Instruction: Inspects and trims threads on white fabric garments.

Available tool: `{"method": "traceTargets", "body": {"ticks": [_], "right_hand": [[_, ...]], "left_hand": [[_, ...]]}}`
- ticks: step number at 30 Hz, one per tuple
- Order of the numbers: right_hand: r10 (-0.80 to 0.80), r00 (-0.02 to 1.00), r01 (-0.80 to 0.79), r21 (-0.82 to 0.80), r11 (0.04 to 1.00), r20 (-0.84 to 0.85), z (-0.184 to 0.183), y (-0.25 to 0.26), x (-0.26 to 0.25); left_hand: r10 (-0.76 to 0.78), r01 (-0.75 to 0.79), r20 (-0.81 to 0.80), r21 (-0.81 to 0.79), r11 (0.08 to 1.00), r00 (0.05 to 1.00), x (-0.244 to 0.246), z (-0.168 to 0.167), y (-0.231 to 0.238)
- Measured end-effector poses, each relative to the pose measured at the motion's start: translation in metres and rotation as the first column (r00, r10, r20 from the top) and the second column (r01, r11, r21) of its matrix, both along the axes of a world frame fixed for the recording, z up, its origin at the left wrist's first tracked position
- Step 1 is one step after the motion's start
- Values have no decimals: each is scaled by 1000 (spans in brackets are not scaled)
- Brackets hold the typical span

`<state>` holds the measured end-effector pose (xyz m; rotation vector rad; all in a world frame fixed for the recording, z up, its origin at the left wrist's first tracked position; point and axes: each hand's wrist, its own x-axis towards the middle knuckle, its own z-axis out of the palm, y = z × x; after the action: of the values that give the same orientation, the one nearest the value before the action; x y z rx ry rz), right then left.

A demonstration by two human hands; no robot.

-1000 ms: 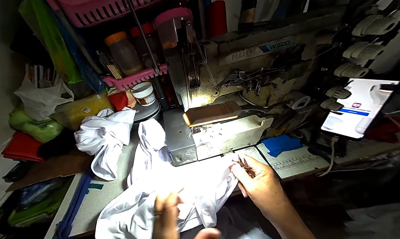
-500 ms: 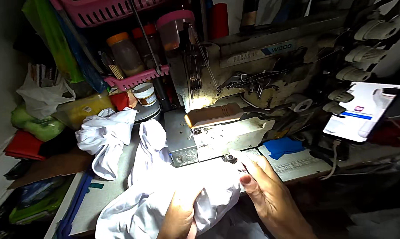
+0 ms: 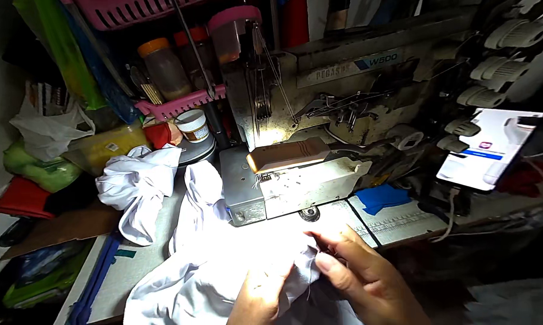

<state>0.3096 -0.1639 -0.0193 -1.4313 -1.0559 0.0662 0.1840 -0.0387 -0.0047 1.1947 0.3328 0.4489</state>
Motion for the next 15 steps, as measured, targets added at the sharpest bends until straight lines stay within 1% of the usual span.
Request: {"method": "traceTargets", "body": {"ticks": [1, 2, 3, 4, 5, 6, 7, 8, 9, 10, 11, 13, 15], "right_hand": [[89, 987, -83, 51, 995, -134, 0, -2, 3], [174, 947, -153, 98, 983, -271, 1, -5, 5], [238, 885, -200, 134, 971, -401, 3, -8, 7], [262, 830, -215, 150, 965, -493, 5, -10, 8], [237, 824, -197, 131, 972, -514, 5, -12, 8], [161, 881, -148, 64, 987, -446, 3, -13, 9], [58, 953, -65, -13, 998, -298, -2, -13, 9], [-42, 994, 34, -75, 997, -104, -6, -12, 9], [-119, 989, 129, -115, 985, 85, -9, -11, 8], [-182, 956, 217, -135, 967, 231, -11, -9, 7], [-233, 914, 293, -144, 945, 334, -11, -7, 4], [-287, 849, 388, -153, 909, 444, -8, -5, -1], [-311, 825, 416, -133, 900, 472, -8, -2, -3]], "left_hand": [[18, -18, -11, -31, 999, 1000, 0, 0, 0], [37, -38, -23, -55, 998, 999, 1, 0, -1], [47, -49, -35, -74, 996, 998, 1, 1, 0], [57, -61, -46, -93, 994, 997, 1, 1, 0], [66, -72, -52, -109, 992, 996, 1, 1, -1], [72, -78, -57, -112, 991, 996, 2, 1, -1], [72, -77, -56, -108, 991, 996, 2, 1, -2], [71, -77, -52, -104, 992, 996, 3, 1, -2], [70, -75, -47, -98, 992, 996, 4, 0, -3], [66, -69, -38, -90, 994, 997, 4, -1, -3], [62, -64, -26, -78, 995, 998, 5, -1, -3], [61, -62, -19, -71, 996, 998, 6, -1, -4], [61, -62, -7, -64, 996, 998, 6, -2, -4]]}}
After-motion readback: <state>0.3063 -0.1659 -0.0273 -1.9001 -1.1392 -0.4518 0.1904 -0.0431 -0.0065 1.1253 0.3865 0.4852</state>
